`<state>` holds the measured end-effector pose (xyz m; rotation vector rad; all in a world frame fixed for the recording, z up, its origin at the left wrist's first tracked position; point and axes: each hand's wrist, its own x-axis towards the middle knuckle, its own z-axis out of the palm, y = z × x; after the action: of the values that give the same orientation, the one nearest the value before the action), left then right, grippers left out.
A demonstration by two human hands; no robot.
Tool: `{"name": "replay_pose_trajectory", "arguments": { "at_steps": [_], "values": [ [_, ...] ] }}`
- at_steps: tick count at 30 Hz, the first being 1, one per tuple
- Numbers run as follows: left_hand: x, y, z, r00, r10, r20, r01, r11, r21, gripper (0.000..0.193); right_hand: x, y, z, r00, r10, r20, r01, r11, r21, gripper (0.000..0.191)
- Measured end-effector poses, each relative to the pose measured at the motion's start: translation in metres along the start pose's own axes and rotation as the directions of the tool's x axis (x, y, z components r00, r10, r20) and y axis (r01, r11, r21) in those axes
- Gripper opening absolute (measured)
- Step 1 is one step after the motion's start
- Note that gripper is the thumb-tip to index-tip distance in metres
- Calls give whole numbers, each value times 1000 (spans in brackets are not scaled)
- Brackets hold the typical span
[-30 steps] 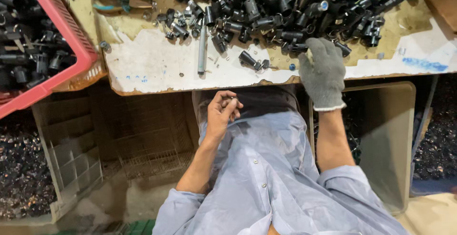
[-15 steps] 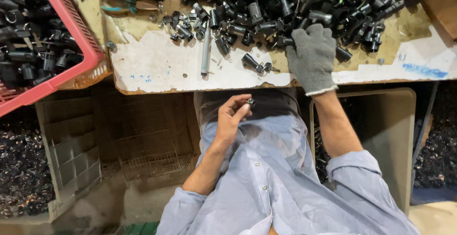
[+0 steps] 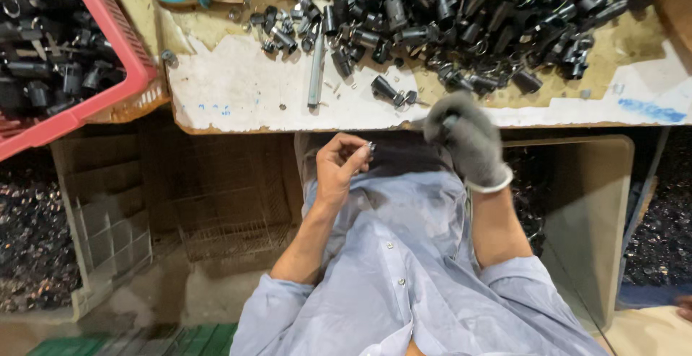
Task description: The person picks small black plastic components one at a time from a pile on the workbench, turns and looks over each part, occasionally uses a small metal punch-like tool on a part, and places sorted parts into a bin beside the bench. The person repeats this pick-inspect-place cycle throughout the episode.
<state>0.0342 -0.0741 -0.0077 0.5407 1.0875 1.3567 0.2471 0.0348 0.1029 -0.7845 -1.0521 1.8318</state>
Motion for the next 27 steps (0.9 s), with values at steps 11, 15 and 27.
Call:
{"name": "replay_pose_trajectory", "arguments": {
  "at_steps": [11, 15, 27],
  "values": [
    [-16, 92, 48, 898, 313, 308, -437, 707, 556, 15, -28, 47, 14, 922, -289, 259, 344, 304, -888, 26],
    [-13, 96, 59, 814, 365, 453, -580, 560, 592, 14, -32, 57, 10, 938, -290, 189, 277, 302, -912, 30],
    [11, 55, 0, 926, 148, 346, 102, 787, -609, 8, -43, 63, 17, 976, -217, 1, 126, 560, -819, 21]
  ]
}}
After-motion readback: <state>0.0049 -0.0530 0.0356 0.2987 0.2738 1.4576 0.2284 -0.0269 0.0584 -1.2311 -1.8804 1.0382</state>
